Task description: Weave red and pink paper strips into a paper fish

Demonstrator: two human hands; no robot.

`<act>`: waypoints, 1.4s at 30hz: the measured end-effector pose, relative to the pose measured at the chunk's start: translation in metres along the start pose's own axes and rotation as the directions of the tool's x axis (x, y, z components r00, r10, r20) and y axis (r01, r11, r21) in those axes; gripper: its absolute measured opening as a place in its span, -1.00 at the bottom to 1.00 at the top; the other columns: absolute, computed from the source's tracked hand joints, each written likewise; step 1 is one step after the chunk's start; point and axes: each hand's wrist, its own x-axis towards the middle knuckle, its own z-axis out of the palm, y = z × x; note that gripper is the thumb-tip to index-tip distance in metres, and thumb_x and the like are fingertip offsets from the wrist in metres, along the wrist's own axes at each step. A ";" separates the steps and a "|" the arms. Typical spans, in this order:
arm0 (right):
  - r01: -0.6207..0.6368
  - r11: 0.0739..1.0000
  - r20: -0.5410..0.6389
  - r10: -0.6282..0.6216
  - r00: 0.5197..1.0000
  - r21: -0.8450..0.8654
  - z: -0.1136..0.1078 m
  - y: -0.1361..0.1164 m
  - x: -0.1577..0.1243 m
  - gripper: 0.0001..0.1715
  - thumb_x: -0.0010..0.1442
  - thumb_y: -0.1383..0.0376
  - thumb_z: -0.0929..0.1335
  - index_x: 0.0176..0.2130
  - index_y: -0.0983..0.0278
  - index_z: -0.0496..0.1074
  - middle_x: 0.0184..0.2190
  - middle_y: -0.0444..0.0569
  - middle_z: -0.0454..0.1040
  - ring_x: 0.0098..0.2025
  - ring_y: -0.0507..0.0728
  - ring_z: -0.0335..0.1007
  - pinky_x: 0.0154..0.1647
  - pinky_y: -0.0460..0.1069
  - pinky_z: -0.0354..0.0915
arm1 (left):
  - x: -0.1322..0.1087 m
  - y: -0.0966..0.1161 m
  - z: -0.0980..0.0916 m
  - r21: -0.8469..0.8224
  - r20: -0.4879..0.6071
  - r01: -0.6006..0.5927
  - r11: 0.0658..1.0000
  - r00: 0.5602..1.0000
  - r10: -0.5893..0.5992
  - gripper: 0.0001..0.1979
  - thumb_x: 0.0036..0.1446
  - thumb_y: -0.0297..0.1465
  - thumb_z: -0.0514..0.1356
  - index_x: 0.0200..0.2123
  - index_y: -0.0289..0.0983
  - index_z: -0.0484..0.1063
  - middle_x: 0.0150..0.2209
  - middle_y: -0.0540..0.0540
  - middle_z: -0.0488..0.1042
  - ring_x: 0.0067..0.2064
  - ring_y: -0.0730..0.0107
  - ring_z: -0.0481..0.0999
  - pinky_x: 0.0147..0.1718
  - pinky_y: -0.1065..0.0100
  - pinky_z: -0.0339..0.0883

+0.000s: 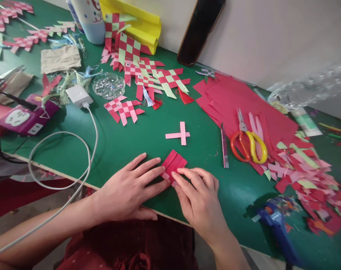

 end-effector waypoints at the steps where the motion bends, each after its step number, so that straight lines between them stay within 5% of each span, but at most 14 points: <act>1: -0.008 1.000 -0.002 0.008 1.000 -0.022 0.001 0.002 0.001 -0.72 0.35 0.29 0.30 0.01 0.21 0.49 -0.02 -0.03 0.55 -0.02 0.23 0.28 -0.01 0.18 0.13 | 0.000 0.000 0.000 -0.001 0.000 0.001 1.000 1.000 -0.001 -0.25 0.22 0.17 -0.02 0.33 -0.13 0.12 0.30 -0.15 0.24 0.38 -0.01 0.05 0.36 -0.08 -0.31; 9: -0.054 0.999 -0.084 0.054 0.995 0.003 -0.001 0.014 -0.001 -0.71 0.35 0.32 0.30 0.04 0.24 0.45 -0.03 0.00 0.52 0.00 0.21 0.28 0.00 0.15 0.18 | -0.001 0.000 0.001 0.013 -0.015 0.003 1.000 1.000 -0.003 -0.26 0.22 0.17 -0.04 0.32 -0.11 0.14 0.31 -0.14 0.23 0.38 0.00 0.05 0.37 -0.07 -0.32; 14: -0.103 0.992 -0.145 0.112 0.983 0.066 0.000 0.004 -0.012 -0.95 0.26 0.29 0.40 -0.24 0.22 0.49 -0.18 -0.01 0.51 -0.05 0.20 0.29 -0.01 0.14 0.21 | -0.001 0.002 0.001 0.030 -0.019 0.004 1.000 1.000 -0.004 -0.25 0.22 0.18 -0.04 0.33 -0.11 0.14 0.30 -0.15 0.24 0.38 0.01 0.07 0.36 -0.09 -0.26; 33: -0.175 0.978 -0.151 0.191 0.970 0.112 0.010 0.001 -0.019 -0.79 0.26 0.22 0.39 -0.42 0.18 0.45 -0.20 -0.07 0.51 -0.05 0.21 0.28 -0.05 0.12 0.13 | 0.000 0.004 0.003 0.119 -0.023 0.001 0.993 1.000 0.002 -0.21 0.18 0.18 0.02 0.34 -0.13 0.13 0.30 -0.16 0.25 0.37 0.02 0.09 0.36 -0.08 -0.21; 36: -0.173 0.983 -0.153 0.181 0.971 0.066 0.008 0.001 -0.018 -0.87 0.28 0.21 0.37 -0.22 0.17 0.52 -0.10 0.00 0.49 -0.03 0.22 0.28 -0.03 0.13 0.15 | 0.001 0.004 0.002 0.123 -0.026 0.003 0.992 1.000 0.000 -0.20 0.17 0.18 0.04 0.34 -0.11 0.13 0.30 -0.14 0.25 0.37 -0.01 0.09 0.35 -0.09 -0.16; 39: -0.121 0.992 -0.090 0.118 0.989 -0.026 0.007 0.000 -0.017 -0.67 0.31 0.26 0.33 0.06 0.07 0.47 0.13 0.00 0.41 0.09 0.27 0.23 0.03 0.18 0.13 | 0.001 0.005 0.002 0.128 -0.031 0.005 0.992 1.000 -0.001 -0.19 0.15 0.20 0.05 0.34 -0.11 0.14 0.30 -0.13 0.25 0.38 -0.04 0.06 0.34 -0.11 -0.12; 42: -0.033 0.994 -0.015 0.032 0.999 -0.100 0.008 0.000 -0.018 -0.60 0.32 0.32 0.30 0.10 0.00 0.44 0.20 -0.14 0.40 0.19 0.32 0.16 0.07 0.23 0.06 | 0.000 0.005 0.002 0.132 -0.027 0.008 0.991 1.000 -0.004 -0.18 0.13 0.20 0.07 0.33 -0.12 0.16 0.29 -0.14 0.26 0.37 -0.06 0.07 0.33 -0.13 -0.11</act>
